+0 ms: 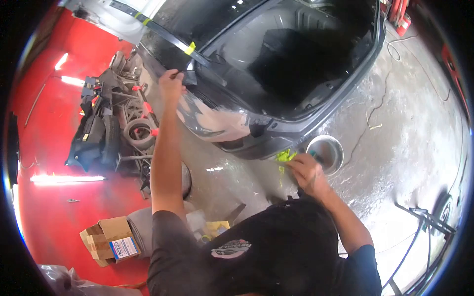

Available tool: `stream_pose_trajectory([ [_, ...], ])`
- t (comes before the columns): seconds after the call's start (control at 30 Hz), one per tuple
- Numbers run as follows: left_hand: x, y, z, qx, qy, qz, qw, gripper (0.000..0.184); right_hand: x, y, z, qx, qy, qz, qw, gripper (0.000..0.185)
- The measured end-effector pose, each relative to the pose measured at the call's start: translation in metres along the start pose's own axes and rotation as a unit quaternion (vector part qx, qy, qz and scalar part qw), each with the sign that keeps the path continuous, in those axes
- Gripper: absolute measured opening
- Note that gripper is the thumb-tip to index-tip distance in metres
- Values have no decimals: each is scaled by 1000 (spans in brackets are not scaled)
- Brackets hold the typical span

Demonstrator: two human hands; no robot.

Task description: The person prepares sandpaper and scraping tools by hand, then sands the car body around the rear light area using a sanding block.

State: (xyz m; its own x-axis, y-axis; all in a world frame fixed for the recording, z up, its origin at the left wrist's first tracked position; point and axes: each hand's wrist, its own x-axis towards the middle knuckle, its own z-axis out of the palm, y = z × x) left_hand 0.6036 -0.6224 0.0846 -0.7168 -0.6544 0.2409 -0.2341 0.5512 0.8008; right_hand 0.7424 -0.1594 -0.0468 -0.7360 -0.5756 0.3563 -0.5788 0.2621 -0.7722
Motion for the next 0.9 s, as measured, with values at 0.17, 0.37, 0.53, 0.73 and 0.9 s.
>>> stream_pose_trajectory([
  [0.17, -44, -2, -26, 211, 133, 316, 915, 24, 28, -12, -20, -108, 89, -106, 984, 38],
  [0.37, -249, 31, -2, -258, -279, -119, 917, 31, 62, -22, -11, -106, 101, -229, 962, 43],
  [0.53, -314, 26, -1, -274, -268, -254, 888, 31, 60, -25, 8, -56, 40, -264, 962, 43],
  [0.73, -353, -6, -9, -298, -180, -321, 881, 26, 26, -23, 27, 65, 20, -116, 991, 47],
  [0.9, -375, -5, -6, -254, -149, -313, 903, 23, -10, -15, 45, 579, -42, 339, 740, 51],
])
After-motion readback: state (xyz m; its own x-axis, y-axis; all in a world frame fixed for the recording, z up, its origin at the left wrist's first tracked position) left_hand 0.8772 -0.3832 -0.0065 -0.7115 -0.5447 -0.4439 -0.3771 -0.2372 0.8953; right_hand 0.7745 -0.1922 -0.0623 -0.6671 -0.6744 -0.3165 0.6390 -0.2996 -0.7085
